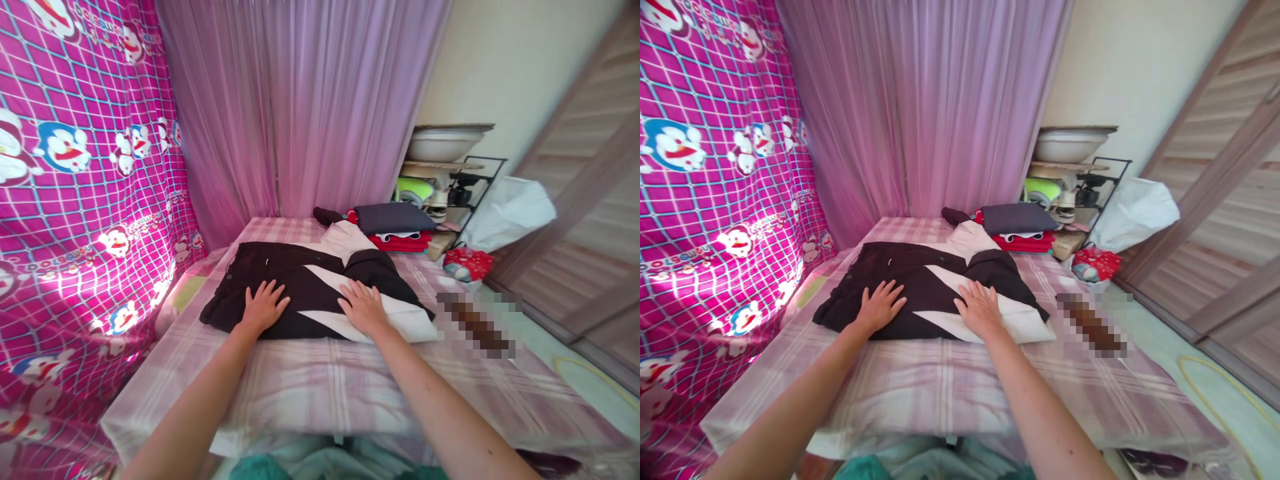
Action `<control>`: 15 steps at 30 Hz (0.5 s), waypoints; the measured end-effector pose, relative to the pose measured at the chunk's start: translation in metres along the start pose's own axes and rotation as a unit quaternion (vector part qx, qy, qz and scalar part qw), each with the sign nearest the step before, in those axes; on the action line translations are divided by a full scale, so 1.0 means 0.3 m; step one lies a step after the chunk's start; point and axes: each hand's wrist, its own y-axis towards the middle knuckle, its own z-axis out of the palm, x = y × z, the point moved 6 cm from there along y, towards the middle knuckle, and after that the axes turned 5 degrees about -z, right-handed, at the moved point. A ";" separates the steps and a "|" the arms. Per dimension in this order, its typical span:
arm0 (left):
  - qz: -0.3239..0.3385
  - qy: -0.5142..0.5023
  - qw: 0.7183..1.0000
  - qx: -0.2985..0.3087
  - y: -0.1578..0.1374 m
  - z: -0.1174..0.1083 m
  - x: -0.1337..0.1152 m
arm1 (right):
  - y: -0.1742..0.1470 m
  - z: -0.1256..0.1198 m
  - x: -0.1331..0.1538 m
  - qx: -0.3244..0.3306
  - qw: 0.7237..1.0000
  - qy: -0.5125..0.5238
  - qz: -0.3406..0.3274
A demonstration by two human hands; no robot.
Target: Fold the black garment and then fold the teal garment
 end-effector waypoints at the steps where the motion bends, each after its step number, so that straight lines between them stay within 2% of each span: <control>1: 0.002 0.001 1.000 -0.009 -0.001 -0.001 0.001 | -0.005 -0.007 0.001 -0.001 1.000 0.003 -0.006; 5: 0.004 0.004 1.000 -0.015 -0.005 -0.004 0.001 | -0.071 -0.050 -0.052 0.002 0.998 0.010 -0.055; 11: 0.013 0.008 1.000 0.020 0.021 0.009 0.018 | -0.265 -0.097 -0.267 0.062 0.989 0.008 -0.133; 13: 0.046 0.006 0.998 0.035 0.011 0.005 0.031 | -0.300 -0.099 -0.320 0.079 0.989 0.000 -0.128; 15: 0.105 0.014 0.992 0.064 -0.020 -0.003 0.045 | -0.306 -0.094 -0.342 0.085 0.988 -0.007 -0.126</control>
